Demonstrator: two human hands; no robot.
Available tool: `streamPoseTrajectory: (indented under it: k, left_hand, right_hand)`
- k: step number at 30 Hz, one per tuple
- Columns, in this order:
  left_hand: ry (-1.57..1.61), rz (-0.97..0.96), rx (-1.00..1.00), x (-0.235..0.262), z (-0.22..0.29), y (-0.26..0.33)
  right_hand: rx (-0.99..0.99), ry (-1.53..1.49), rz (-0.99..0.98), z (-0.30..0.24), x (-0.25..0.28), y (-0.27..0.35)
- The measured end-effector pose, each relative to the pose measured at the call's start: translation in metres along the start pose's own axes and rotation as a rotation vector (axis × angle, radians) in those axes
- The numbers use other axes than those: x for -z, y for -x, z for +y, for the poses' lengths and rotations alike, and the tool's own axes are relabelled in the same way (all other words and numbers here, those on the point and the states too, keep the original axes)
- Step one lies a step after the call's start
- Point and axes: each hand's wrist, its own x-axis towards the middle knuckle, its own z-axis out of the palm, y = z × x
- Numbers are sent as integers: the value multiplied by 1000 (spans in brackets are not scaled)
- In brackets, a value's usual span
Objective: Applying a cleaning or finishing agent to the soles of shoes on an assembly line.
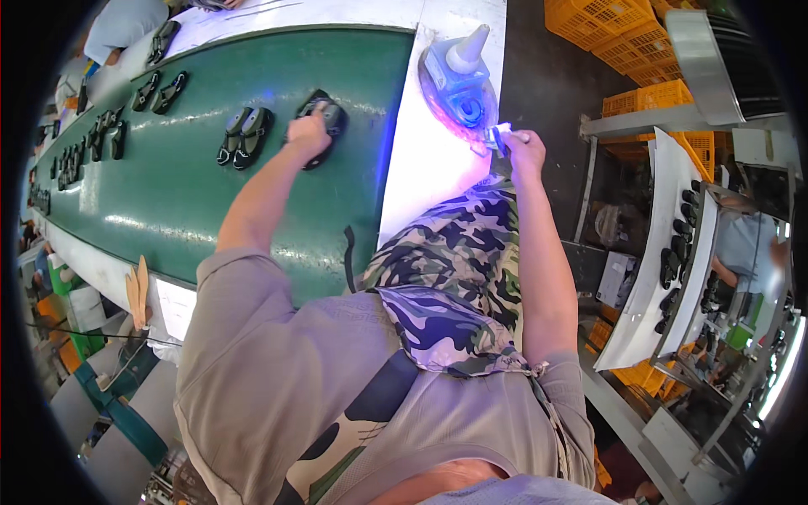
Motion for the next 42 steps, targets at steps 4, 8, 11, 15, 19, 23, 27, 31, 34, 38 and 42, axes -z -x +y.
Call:
streamPoseTrajectory:
  k: [4,8,11,15,19,23,27,31,34,38,42]
  left_hand:
    - [-11,13,119,-7,-72,2]
    - [-23,96,-28,-17,-91,19]
    - [-99,55,-466,-39,-85,52]
    - [-23,-23,-763,-61,-49,110]
    - [466,55,-471,-100,-31,141]
    - [623,366,111,-108,-7,139]
    - [462,311,194,-98,2,150]
    - [544,352,347,-103,-9,160]
    - [738,215,435,-107,-22,162]
    - [1139,-358,612,-101,-43,151]
    - [1666,-610,607,-88,-48,148]
  right_hand:
    - [153,490,75,-6,-21,-9]
    - [300,647,58,-3,-35,-24]
    - [504,815,49,-13,-52,-20]
    - [703,1070,-4,-17,-60,-25]
    - [788,1169,-100,-18,-69,-24]
    - [794,1174,-134,-18,-73,-22]
    - [904,1126,-155,-31,-70,-15]
    - [1002,1215,-252,-40,-65,-15]
    - [732,1196,-184,-36,-64,-17]
    - [241,1034,-30,-29,-54,-23]
    - [123,995,77,-24,-33,-19]
